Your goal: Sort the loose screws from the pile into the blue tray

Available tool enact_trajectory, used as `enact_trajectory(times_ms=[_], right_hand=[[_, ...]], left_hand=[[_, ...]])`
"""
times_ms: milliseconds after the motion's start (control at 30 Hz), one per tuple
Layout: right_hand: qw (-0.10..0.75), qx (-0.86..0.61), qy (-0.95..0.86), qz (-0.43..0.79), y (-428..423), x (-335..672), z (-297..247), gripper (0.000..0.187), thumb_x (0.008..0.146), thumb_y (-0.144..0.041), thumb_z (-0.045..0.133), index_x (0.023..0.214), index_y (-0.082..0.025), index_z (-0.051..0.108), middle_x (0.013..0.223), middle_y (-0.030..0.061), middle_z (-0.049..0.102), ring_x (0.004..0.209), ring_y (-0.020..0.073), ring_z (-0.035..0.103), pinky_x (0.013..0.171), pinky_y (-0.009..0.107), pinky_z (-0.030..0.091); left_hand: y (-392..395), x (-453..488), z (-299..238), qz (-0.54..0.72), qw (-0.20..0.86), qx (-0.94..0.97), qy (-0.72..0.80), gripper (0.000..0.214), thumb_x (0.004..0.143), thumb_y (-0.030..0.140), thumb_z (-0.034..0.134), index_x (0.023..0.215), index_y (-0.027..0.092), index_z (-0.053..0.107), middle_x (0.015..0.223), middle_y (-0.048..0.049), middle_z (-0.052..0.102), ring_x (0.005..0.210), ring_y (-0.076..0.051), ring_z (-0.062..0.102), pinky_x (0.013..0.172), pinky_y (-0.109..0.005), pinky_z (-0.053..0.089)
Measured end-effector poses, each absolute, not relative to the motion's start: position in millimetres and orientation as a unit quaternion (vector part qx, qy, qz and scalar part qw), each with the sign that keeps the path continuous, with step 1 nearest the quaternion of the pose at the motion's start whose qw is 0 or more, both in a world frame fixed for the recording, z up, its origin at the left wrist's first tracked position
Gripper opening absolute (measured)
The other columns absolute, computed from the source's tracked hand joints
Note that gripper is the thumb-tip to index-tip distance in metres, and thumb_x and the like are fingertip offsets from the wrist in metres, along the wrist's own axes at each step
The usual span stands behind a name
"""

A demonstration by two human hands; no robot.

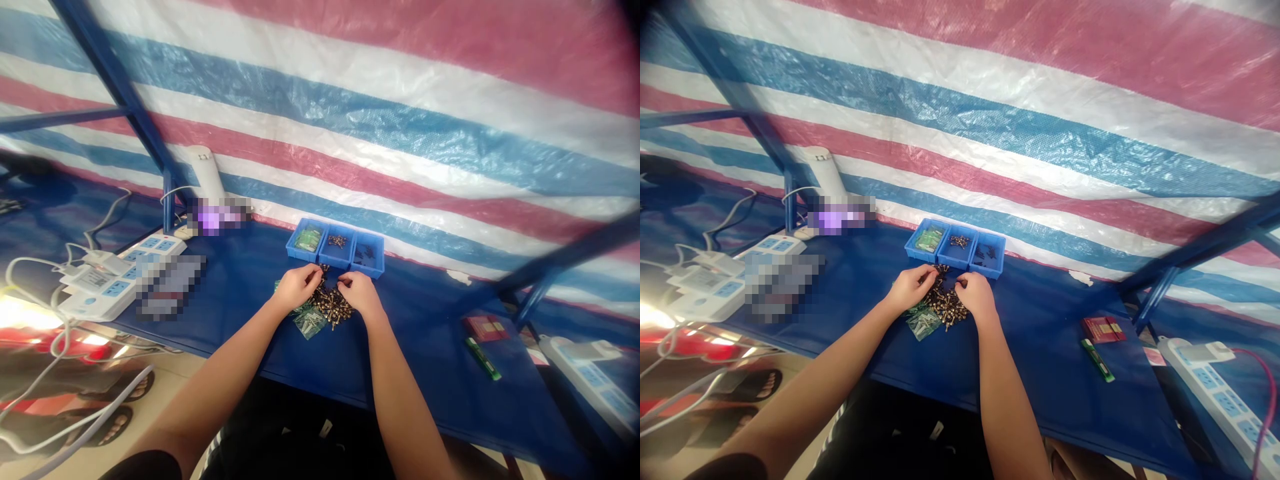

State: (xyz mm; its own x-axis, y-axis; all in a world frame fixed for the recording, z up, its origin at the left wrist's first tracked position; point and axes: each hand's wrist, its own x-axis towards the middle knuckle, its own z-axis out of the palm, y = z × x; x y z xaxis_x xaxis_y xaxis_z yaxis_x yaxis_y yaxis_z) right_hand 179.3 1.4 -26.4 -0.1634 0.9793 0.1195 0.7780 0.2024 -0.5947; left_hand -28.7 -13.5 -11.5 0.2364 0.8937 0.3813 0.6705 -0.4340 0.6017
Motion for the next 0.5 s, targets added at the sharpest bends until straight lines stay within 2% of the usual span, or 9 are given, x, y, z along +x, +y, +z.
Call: enact_trajectory(times_ms=[300,500], right_hand=[[0.214,-0.572,-0.777,0.154,-2.5,168.5,-25.7,0.023,0.086,-0.02,0.054,0.095,-0.024,0.075,0.09,0.0053,0.07,0.089,0.0194,0.062,0.086,0.028,0.044],[0.194,-0.581,-0.783,0.11,-8.1,160.6,-22.2,0.018,0.087,-0.022,0.054,0.087,-0.022,0.073,0.086,0.0062,0.069,0.088,0.021,0.059,0.085,0.03,0.042]], left_hand=[[-13.8,-28.7,-10.0,0.345,0.161,0.771,0.511,0.026,0.095,0.035,0.043,0.098,0.021,0.065,0.079,-0.0009,0.07,0.069,-0.015,0.063,0.063,-0.023,0.042],[-13.8,-28.1,-10.7,0.343,0.163,0.769,0.513,0.027,0.095,0.036,0.043,0.098,0.021,0.065,0.079,-0.0009,0.07,0.07,-0.015,0.064,0.064,-0.023,0.043]])
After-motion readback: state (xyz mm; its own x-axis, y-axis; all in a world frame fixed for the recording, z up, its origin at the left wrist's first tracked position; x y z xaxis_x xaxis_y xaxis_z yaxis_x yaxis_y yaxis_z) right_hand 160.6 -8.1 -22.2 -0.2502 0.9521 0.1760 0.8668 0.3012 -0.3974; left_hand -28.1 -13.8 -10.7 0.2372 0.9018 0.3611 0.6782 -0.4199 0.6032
